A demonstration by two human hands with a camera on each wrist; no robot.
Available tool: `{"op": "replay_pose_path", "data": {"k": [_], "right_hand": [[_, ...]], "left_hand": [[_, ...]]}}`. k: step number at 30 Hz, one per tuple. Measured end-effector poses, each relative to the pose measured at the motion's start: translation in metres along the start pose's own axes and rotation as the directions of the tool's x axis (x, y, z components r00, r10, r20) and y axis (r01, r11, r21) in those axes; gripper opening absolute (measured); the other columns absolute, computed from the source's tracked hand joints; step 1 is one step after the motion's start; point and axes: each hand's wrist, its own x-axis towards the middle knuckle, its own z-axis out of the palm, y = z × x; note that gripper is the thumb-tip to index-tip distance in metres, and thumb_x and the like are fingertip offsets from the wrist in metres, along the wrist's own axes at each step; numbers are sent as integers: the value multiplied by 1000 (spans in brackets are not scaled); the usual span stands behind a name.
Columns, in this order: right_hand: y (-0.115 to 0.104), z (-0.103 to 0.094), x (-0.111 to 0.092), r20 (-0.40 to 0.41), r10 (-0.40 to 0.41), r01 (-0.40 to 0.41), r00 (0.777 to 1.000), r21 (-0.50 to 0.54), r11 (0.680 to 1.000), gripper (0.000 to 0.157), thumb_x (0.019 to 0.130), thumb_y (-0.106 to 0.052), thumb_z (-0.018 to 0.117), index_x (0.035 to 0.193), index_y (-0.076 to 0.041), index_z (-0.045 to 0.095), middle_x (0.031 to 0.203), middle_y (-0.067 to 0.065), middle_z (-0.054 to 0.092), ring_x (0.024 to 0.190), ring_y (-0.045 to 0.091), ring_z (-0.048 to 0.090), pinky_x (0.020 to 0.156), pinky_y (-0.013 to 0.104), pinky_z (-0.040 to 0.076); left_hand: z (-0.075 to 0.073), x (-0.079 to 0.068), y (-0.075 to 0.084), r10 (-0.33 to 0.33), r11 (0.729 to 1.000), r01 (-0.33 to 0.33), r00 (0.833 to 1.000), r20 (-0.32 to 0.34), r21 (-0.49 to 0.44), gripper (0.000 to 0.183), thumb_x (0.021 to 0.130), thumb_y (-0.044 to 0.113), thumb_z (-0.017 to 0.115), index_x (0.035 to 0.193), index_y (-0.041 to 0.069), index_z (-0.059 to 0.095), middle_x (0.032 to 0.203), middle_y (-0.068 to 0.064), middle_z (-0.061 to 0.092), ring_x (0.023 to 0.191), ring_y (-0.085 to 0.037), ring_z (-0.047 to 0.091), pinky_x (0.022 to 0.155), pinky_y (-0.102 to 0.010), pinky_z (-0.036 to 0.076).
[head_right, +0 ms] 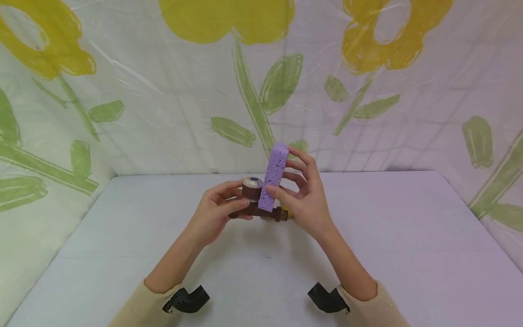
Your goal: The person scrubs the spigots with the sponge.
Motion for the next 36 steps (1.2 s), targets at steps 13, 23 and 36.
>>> {"op": "replay_pose_path", "data": {"k": [13,23,36], "right_hand": [[-2,0,0,11,-24,24,1000,41,999,75,93,16,70,153,-21,43,136,7,56,116,21,63,91,27,63],[-4,0,-1,20,74,-76,997,117,990,68,99,4,67,155,-24,41,136,8,57,119,18,65,94,27,61],[-4,-2,-2,165,169,-206,972,244,948,58,102,-7,62,154,-27,43,139,8,56,122,21,62,94,36,61]], "left_hand": [[-7,-1,-3,67,996,-62,995,76,-63,53,95,-15,60,115,30,78,105,3,76,92,-13,75,81,-32,66],[-6,-1,-4,67,995,-60,995,78,-81,48,98,-13,56,141,7,64,116,-1,70,102,-15,72,90,-33,64],[-6,5,-8,-88,944,56,993,-84,-325,39,103,-11,52,141,-4,51,103,0,70,92,-10,70,87,-24,60]]}}
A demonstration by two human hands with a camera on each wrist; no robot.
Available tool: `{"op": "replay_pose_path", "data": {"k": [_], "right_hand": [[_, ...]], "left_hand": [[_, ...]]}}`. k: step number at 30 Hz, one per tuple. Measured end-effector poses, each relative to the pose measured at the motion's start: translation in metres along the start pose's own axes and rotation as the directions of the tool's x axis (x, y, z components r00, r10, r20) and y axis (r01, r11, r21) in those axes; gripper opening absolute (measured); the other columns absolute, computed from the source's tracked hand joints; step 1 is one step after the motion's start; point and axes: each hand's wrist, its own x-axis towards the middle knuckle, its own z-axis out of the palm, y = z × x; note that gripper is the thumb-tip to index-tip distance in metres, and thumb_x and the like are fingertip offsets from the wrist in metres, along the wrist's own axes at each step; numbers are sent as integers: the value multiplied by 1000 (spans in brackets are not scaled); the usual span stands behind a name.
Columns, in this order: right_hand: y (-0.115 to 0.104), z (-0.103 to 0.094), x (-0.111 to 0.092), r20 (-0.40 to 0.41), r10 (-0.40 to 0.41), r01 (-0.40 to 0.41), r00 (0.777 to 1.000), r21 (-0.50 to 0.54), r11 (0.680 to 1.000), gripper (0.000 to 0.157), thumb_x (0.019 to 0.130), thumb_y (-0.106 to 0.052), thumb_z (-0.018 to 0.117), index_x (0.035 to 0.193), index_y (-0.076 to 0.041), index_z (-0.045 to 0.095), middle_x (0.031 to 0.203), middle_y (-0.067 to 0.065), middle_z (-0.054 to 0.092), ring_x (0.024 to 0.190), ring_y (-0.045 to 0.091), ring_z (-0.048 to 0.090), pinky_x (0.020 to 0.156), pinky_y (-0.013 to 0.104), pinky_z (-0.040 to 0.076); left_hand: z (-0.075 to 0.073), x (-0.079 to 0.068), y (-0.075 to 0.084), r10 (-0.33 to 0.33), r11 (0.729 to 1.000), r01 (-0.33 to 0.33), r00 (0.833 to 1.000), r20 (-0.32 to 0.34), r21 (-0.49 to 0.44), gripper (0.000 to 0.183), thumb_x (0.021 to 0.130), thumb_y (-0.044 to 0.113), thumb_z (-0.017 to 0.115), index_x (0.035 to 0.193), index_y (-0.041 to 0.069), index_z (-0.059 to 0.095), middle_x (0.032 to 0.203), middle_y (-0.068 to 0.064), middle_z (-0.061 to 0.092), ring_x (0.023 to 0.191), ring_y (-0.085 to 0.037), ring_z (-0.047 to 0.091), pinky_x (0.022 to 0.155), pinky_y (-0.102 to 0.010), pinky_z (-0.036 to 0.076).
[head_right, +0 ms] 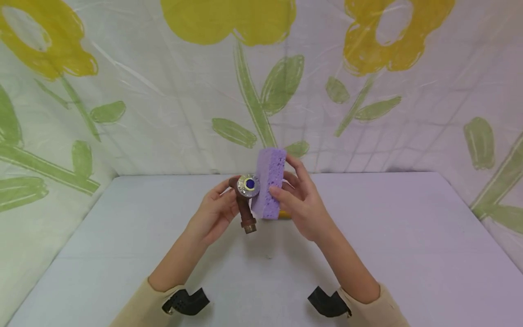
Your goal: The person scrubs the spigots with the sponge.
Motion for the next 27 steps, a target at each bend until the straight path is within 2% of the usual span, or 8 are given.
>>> {"op": "replay_pose_path", "data": {"k": [3,5,7,10,13,20,25,27], "right_hand": [[1,0,0,-1,33,-33,999,18,999,58,103,-10,60,155,-27,43,141,10,52,122,22,62,93,38,62],[2,-1,0,1,50,-50,999,28,998,57,104,-12,58,155,-28,42,141,9,52,122,22,62,93,38,62],[2,-3,0,24,63,-64,998,35,997,55,105,-12,55,155,-29,41,139,8,54,119,21,64,92,37,62],[1,-7,0,108,81,-87,991,54,995,54,107,-9,50,156,-31,40,135,8,57,113,20,68,89,37,64],[0,-9,1,169,91,-104,981,71,992,53,109,-8,47,156,-32,39,132,9,59,107,21,70,85,38,65],[0,-6,2,86,109,-115,990,65,991,53,108,-10,50,157,-28,38,130,7,64,108,19,70,86,36,64],[-4,-8,0,162,148,-156,976,38,987,53,110,-14,47,160,-27,35,130,8,61,104,19,71,83,35,64],[-4,-8,-1,181,157,-167,971,38,985,52,110,-14,46,160,-27,35,130,8,61,102,20,72,83,36,64]], "left_hand": [[-3,0,-2,1,998,1,1000,27,-56,35,98,-2,71,130,2,59,101,0,72,89,-10,71,85,-24,60],[-5,0,-2,16,997,-12,999,49,-71,43,90,8,84,127,6,62,100,0,73,89,-10,71,84,-25,60],[-5,0,-1,39,997,-34,997,67,-69,52,83,14,91,127,9,63,98,1,73,87,-10,71,83,-24,60],[-5,0,1,75,996,-71,995,71,-48,55,81,17,92,128,10,63,96,1,74,86,-10,71,81,-23,59],[-5,-1,3,88,995,-85,993,74,-43,48,87,11,88,128,9,63,97,1,73,85,-10,71,79,-23,60],[-5,-2,4,82,997,-81,994,78,-21,42,90,5,83,127,10,64,97,1,74,87,-10,71,82,-24,60],[-8,0,5,97,995,-95,993,64,-31,43,89,8,85,126,12,65,97,1,74,86,-10,71,82,-24,61],[-9,0,5,89,996,-87,994,69,-36,44,85,12,89,123,14,67,95,1,73,84,-10,70,80,-24,60]]}}
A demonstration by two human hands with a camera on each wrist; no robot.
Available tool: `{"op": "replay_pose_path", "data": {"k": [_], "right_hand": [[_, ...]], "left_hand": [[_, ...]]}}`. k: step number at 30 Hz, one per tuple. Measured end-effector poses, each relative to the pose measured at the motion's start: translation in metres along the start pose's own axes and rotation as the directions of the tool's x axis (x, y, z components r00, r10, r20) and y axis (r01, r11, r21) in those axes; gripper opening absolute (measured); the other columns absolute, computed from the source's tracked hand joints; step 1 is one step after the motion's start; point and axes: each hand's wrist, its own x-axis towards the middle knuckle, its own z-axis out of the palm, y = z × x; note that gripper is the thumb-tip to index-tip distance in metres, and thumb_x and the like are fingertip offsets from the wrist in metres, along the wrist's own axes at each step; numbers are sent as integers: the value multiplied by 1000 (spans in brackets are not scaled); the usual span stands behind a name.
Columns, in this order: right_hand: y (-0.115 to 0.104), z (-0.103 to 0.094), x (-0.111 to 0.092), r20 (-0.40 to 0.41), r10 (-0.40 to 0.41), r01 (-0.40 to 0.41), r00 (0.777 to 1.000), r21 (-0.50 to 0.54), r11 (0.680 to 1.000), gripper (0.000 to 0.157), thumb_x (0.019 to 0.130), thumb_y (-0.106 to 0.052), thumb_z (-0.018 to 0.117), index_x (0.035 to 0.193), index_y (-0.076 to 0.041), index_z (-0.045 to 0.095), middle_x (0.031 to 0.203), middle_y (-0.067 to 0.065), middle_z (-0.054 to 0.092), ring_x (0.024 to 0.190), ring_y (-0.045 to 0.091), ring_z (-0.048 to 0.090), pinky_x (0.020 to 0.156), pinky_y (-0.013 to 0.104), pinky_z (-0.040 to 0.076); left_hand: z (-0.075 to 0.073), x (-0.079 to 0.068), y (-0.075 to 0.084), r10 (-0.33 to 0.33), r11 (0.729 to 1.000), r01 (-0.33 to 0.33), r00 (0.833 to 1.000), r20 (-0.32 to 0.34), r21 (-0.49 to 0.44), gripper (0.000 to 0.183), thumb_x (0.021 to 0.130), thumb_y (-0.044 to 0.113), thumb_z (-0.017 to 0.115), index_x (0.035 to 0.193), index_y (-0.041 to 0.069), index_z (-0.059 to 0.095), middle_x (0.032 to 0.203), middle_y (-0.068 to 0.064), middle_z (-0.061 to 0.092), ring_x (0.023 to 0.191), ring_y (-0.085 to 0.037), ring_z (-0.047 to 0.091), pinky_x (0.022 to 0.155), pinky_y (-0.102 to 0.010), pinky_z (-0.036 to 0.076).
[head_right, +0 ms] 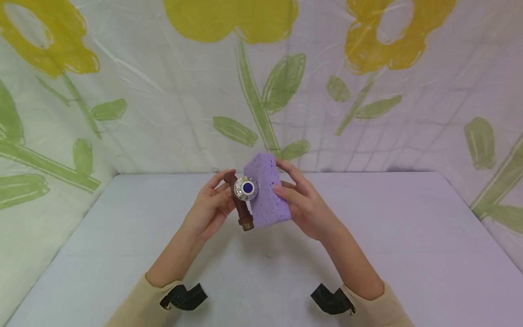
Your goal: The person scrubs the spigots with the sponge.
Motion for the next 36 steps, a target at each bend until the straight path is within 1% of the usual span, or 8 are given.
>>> {"op": "replay_pose_path", "data": {"k": [4,6,8,11,16,22,29,36], "right_hand": [[0,1,0,-25,-11,11,1000,0,1000,52,110,-14,46,159,-28,37,130,8,64,102,20,72,83,36,64],[-1,0,0,-21,-16,16,1000,-14,1000,51,110,-13,45,159,-28,37,130,7,64,102,19,72,83,36,64],[-3,-4,-1,3,-5,5,1000,-39,999,51,111,-13,44,159,-28,37,131,7,63,105,19,71,84,35,63],[-8,-11,-4,69,49,-42,996,-96,994,50,110,-13,43,157,-31,41,132,6,60,104,18,70,84,35,63],[-17,-16,-7,125,126,-101,984,-186,977,49,111,-15,40,156,-33,45,131,7,58,100,18,68,81,34,62],[-20,-13,-7,61,157,-140,986,-215,966,46,111,-22,40,155,-31,47,138,8,54,106,21,65,84,34,61],[-28,-19,-9,111,281,-233,953,-323,917,46,112,-25,40,157,-22,45,124,8,65,94,20,70,76,33,61],[-30,-21,-9,152,270,-212,951,-316,925,42,112,-22,39,152,-30,51,124,7,64,92,18,71,75,32,61]], "left_hand": [[1,-1,2,-16,1000,15,999,32,21,36,90,0,82,121,14,68,94,0,73,84,-11,71,80,-26,61],[3,-1,3,-18,999,17,999,33,40,36,93,-9,72,121,14,68,93,0,73,84,-12,71,80,-26,61],[6,-2,5,-21,998,19,1000,23,58,41,94,-16,60,122,14,68,92,1,72,84,-12,70,79,-25,61],[7,-2,6,-22,996,22,1000,6,90,47,94,-19,53,126,12,66,92,1,71,83,-11,70,78,-24,60],[4,-2,8,-24,992,20,999,31,122,50,93,-16,60,133,14,64,97,0,72,86,-11,71,79,-25,60],[2,-3,14,-9,976,-6,998,68,218,53,91,-17,63,132,16,65,97,1,73,87,-12,70,78,-24,60],[2,-4,22,36,956,-63,994,99,286,61,85,-23,63,121,25,74,93,3,73,86,-12,69,77,-24,59],[-1,-6,30,26,915,-84,988,151,394,63,82,-22,68,121,27,76,90,5,73,89,-14,71,74,-25,59]]}}
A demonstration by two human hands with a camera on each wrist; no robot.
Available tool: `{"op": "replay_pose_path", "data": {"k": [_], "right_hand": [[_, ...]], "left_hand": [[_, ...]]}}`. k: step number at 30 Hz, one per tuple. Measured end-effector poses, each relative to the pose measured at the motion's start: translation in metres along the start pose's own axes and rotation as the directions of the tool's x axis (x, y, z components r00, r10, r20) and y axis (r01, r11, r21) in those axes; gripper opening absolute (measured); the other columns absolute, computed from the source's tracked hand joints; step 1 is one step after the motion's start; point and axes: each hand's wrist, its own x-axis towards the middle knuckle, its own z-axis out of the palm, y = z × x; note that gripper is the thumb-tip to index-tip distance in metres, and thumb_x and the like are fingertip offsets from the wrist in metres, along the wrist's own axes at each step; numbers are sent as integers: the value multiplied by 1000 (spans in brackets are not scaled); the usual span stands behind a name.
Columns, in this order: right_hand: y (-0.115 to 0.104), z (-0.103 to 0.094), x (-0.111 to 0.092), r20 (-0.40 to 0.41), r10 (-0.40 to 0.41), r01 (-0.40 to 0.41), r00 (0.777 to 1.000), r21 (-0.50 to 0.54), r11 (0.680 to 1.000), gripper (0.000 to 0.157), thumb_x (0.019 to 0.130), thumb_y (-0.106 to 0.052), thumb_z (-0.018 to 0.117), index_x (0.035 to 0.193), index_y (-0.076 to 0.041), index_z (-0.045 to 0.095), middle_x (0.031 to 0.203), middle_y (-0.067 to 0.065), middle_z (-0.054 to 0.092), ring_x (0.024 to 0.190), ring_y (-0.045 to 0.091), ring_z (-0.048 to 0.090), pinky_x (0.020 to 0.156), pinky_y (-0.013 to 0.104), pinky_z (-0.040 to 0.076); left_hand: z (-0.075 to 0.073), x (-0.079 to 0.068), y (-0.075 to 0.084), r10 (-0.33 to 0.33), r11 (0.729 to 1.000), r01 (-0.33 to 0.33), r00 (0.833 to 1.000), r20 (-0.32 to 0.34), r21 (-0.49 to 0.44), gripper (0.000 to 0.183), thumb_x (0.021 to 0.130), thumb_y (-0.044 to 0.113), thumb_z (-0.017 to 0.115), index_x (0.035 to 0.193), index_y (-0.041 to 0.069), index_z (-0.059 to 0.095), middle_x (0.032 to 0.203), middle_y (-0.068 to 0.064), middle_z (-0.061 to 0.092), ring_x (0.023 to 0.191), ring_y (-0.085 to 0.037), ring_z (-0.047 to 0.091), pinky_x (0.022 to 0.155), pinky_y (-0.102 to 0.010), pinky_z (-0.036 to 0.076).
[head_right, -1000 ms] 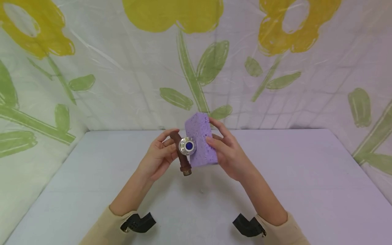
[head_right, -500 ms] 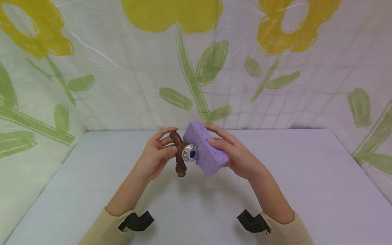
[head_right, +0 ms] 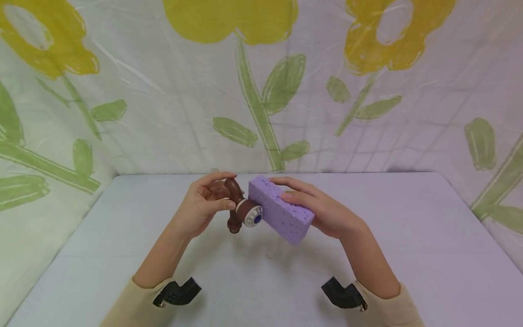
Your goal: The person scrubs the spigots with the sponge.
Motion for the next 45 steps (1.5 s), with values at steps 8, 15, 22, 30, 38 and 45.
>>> {"op": "replay_pose_path", "data": {"k": [8,15,22,30,38,45], "right_hand": [[-5,-3,-3,-1,134,-133,991,-122,984,52,111,-25,44,160,-6,39,121,12,65,92,20,68,75,32,60],[-5,-6,-6,-15,117,-118,993,-112,987,46,111,-25,45,156,-17,46,125,13,64,94,21,67,75,32,59],[-6,-4,-6,-28,131,-134,991,-248,960,48,110,-23,51,156,-11,48,117,18,64,86,20,66,69,29,57],[-9,7,-6,-113,3,-52,994,-433,900,44,107,-21,60,151,-26,58,127,14,64,101,28,63,72,34,59],[-14,16,-8,-193,-72,-51,978,-564,824,42,102,-21,71,144,-26,66,117,5,64,90,22,60,60,30,56],[-15,22,-10,-163,-150,3,975,-666,746,47,97,-21,79,140,-36,67,128,3,56,110,25,56,80,35,59]], "left_hand": [[1,1,-1,-17,999,16,1000,17,40,65,80,-22,71,118,30,78,92,4,74,94,-15,74,74,-27,62],[-1,0,-1,-37,993,38,999,-10,115,58,80,-19,75,123,21,77,91,4,74,94,-15,74,75,-28,62],[-2,1,-1,-26,991,26,1000,3,129,59,81,-19,75,118,27,77,91,4,75,92,-16,74,75,-28,63],[-3,1,2,-18,975,23,1000,-25,221,52,81,-17,78,130,-5,68,90,6,75,89,-15,74,76,-28,62],[3,0,6,-6,949,15,1000,-30,316,47,81,-12,84,125,-2,72,98,-6,77,91,-21,74,84,-33,65],[3,0,5,0,920,21,999,-54,392,48,81,-8,86,126,1,73,101,-13,77,92,-23,74,85,-33,65]]}}
